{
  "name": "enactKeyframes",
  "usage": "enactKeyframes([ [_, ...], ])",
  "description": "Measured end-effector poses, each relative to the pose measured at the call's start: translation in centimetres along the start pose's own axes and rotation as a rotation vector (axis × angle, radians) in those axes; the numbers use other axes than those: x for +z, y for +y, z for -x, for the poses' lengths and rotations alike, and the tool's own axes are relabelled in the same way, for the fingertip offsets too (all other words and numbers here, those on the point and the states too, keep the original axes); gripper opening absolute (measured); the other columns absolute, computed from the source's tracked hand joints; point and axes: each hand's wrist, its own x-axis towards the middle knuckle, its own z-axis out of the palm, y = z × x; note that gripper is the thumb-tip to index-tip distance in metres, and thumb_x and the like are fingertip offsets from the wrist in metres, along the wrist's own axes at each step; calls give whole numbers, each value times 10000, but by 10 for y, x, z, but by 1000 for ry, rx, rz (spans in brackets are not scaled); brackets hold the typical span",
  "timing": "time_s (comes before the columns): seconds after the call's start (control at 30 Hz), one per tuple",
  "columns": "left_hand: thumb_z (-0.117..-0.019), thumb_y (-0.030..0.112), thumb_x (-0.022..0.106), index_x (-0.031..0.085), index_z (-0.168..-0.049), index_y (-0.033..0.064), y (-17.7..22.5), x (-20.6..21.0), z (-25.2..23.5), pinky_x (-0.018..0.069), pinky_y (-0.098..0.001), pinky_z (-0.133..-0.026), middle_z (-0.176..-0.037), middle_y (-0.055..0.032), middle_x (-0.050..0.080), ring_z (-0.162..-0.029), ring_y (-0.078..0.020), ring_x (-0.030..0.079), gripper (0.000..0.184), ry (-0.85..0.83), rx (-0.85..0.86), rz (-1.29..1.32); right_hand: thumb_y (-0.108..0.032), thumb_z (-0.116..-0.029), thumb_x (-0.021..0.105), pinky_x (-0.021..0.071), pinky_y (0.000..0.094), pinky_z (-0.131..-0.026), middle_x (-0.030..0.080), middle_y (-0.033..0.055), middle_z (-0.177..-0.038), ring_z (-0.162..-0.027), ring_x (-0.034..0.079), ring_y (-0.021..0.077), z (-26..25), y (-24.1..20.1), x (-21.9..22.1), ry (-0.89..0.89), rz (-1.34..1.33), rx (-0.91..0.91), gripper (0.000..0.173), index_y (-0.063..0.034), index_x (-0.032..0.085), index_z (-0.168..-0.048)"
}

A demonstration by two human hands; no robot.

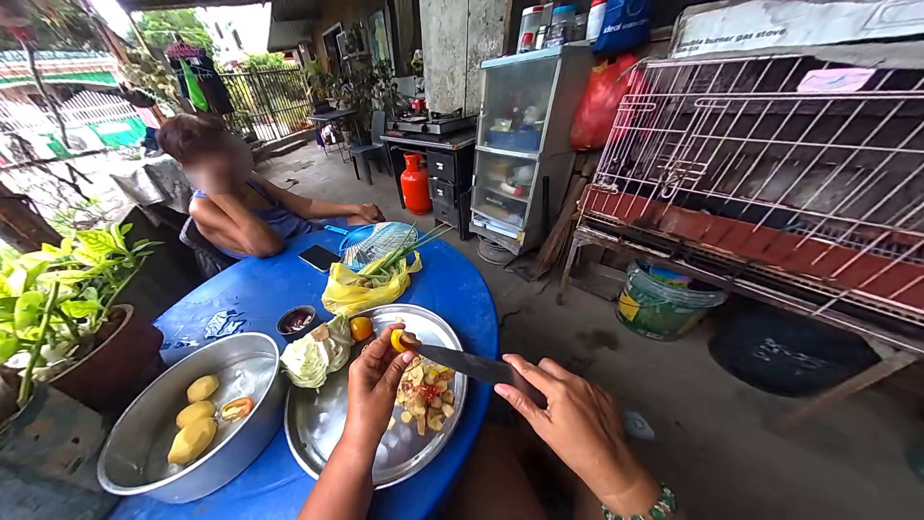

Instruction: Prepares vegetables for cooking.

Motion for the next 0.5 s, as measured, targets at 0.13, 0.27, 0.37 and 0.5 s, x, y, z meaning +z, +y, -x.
enactKeyframes([
  [0.13, -972, -8, 605, 549, -1321, -124, 0, -1, 0, 586, -315, -937, -1100, -123, 732, -1008, -175, 716, 372, -8, -12, -9, -724, -946, 430, 465, 417, -469, 659, 74, -764, -582, 625, 242, 1, -1, 0, 51, 50, -27, 649, -246, 773, -1219],
  [0.27, -984, -5, 590, 548, -1330, -116, -1, -3, 0, 585, -325, -936, -1097, -124, 731, -993, -177, 717, 366, 5, -85, 79, -712, -960, 436, 454, 399, -472, 644, 73, -766, -589, 612, 238, 1, -1, 1, 130, 84, -70, 640, -234, 772, -1221],
  [0.37, -997, 0, 556, 545, -1353, -98, 1, -3, -1, 583, -339, -947, -1121, -138, 726, -996, -190, 718, 369, 40, -205, 195, -700, -968, 438, 453, 396, -471, 637, 72, -756, -588, 609, 235, -1, 1, -1, 162, 79, -80, 635, -222, 774, -1217],
  [0.5, -995, -12, 547, 533, -1367, -104, 2, -2, -1, 582, -338, -949, -1108, -143, 730, -1008, -200, 719, 384, 55, -237, 240, -696, -971, 434, 446, 395, -455, 642, 72, -746, -560, 600, 228, -4, 5, -5, 150, 34, -70, 637, -213, 780, -1202],
])
